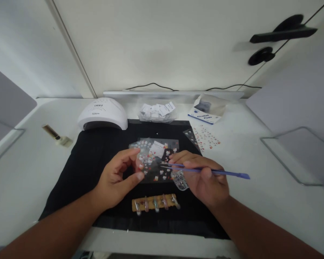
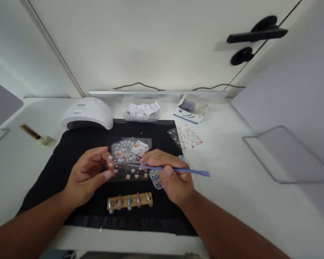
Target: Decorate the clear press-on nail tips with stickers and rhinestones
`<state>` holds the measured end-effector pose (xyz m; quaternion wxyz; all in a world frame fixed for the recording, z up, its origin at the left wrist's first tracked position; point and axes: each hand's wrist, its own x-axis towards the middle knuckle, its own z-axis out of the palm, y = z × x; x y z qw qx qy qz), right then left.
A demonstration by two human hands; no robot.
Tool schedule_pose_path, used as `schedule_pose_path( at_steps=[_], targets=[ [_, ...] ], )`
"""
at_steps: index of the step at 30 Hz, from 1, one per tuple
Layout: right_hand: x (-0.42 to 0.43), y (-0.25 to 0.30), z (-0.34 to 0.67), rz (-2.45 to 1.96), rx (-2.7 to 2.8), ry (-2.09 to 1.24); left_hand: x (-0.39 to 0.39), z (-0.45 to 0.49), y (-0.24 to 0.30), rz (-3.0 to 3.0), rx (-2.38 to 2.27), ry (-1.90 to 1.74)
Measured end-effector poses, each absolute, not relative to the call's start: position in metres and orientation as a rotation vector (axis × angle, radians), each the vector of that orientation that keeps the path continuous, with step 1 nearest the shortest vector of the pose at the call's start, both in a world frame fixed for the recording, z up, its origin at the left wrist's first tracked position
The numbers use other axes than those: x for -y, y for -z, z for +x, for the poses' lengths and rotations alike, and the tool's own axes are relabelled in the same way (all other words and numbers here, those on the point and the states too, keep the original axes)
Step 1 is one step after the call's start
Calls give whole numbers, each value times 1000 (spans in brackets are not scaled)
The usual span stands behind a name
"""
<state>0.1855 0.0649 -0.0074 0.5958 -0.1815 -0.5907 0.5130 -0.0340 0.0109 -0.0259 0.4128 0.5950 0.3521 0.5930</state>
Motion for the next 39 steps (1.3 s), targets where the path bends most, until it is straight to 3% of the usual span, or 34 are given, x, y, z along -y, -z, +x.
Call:
schedule_pose_path(
  at_steps=[39],
  targets=[
    [-68, 21, 189, -336, 1420, -1155, -9, -36, 30, 1560, -794, -1285]
  ],
)
